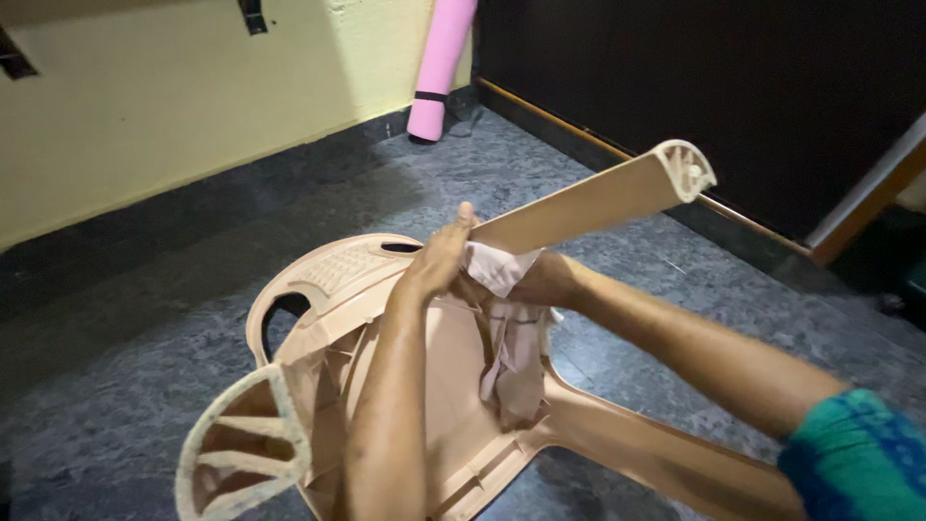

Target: The person wipes the underside, legs, and backrest of a beige plastic chair using a cloth. The chair is turned upright and placed under a desk after cleaning.

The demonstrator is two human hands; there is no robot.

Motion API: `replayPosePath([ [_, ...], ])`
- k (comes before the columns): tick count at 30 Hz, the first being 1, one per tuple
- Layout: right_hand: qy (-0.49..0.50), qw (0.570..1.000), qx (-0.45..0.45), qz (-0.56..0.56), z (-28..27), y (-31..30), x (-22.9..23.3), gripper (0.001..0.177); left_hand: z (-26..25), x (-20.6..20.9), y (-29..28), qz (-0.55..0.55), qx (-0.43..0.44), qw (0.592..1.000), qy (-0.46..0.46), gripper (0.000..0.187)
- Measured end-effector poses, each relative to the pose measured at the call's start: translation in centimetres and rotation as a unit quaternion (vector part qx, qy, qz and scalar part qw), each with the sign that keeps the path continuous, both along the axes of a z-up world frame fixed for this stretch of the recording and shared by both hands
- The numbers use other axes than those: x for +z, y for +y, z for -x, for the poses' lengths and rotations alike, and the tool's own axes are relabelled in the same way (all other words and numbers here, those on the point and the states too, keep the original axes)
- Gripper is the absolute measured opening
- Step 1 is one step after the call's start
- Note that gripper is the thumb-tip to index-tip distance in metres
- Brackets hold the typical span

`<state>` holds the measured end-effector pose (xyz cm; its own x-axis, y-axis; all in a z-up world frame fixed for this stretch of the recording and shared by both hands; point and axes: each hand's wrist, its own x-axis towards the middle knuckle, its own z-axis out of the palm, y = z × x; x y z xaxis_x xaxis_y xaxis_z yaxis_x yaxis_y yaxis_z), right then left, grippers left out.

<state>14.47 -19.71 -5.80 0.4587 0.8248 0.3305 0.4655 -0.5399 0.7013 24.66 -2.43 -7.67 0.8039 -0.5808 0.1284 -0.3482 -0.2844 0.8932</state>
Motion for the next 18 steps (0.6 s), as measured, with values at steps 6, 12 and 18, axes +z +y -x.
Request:
replayPosePath([
  [6,-0.029,0.996,-0.055,0.067,6.6,-2.0,9.8,0.046,-0.5,-0.6,-0.3,0.025,-0.055,0.997,0.04,0.099],
  [12,-0.064,0.996,-0.06,0.031,13.4,-3.1,17.2,0.049,-0.5,-1.5,-0.9,-0.009,0.02,1.0,-0.016,0.093],
  [18,-0.086,0.995,-0.01,-0.043,19.2,-2.0,18.2,0.053,6.1,-1.3,-0.1,0.058,0.082,0.955,-0.278,0.056],
])
